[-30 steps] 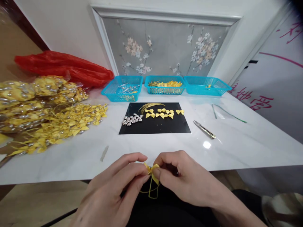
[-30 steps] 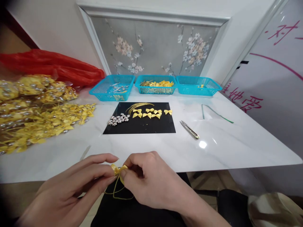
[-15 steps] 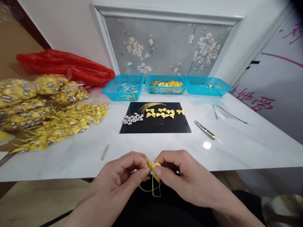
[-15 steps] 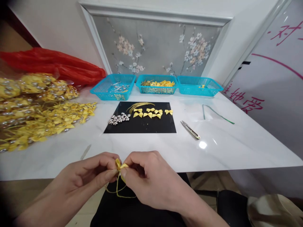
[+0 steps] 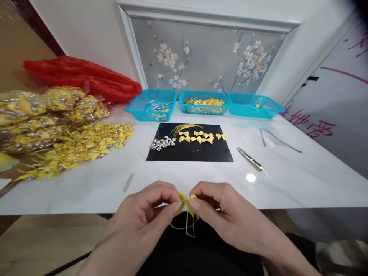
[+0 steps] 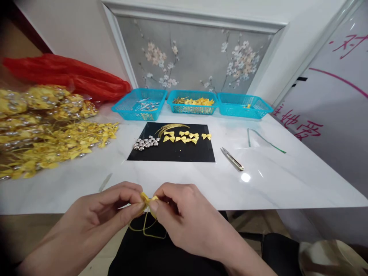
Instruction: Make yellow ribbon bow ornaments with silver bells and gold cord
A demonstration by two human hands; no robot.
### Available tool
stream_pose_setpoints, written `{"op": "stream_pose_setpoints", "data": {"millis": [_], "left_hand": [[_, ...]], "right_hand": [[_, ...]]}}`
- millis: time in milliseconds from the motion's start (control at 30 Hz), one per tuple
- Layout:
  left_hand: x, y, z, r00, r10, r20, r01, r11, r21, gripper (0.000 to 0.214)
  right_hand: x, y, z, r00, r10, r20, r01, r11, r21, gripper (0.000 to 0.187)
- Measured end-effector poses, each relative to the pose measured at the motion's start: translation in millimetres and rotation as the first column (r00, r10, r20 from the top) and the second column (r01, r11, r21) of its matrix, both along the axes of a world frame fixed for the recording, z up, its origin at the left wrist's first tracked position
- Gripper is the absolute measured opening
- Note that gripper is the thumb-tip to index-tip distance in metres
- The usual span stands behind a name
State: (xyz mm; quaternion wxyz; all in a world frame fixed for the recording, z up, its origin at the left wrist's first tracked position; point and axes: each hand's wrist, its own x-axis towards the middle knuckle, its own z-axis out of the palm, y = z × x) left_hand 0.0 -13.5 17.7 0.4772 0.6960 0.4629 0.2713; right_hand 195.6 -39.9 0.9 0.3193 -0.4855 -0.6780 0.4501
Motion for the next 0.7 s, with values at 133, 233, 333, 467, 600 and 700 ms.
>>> {"op": "stream_pose_setpoints", "data": {"millis": [133, 233, 333, 467, 600, 700], "left_hand": [[-1, -10, -8.1, 0.999, 0.017, 0.04, -0.02, 0.998, 0.068, 0.008], [-4, -15, -13.9, 1.0, 0.024, -0.011, -0.022, 0.984, 0.179, 0.02], [-8, -16, -15.2, 0.989, 0.046, -0.143, 0.005, 0.941, 0.338, 0.02], [-11, -12, -11.8, 0.973, 0.055, -0.226, 0.042, 0.914, 0.404, 0.019], [-13, -10, -9.8, 0.96, 0.0, -0.279, 0.123, 0.898, 0.423, 0.02], [-16, -11, -12.9, 0.943, -0.001, -0.334, 0.169, 0.864, 0.475, 0.02]], "right_hand": [[-4, -2, 0.5, 1.0, -0.018, 0.023, 0.017, 0.999, 0.047, 0.023], [-5, -3, 0.8, 0.999, -0.02, 0.033, 0.018, 0.998, 0.058, 0.023], [-5, -3, 0.2, 0.998, -0.011, 0.064, 0.007, 0.998, 0.066, 0.022], [-4, -3, -1.7, 0.996, 0.007, 0.093, -0.014, 0.998, 0.068, 0.022], [-3, -2, -2.0, 0.997, 0.023, 0.078, -0.028, 0.998, 0.064, 0.022], [-2, -2, -0.7, 0.998, 0.023, 0.063, -0.027, 0.998, 0.052, 0.021]]}}
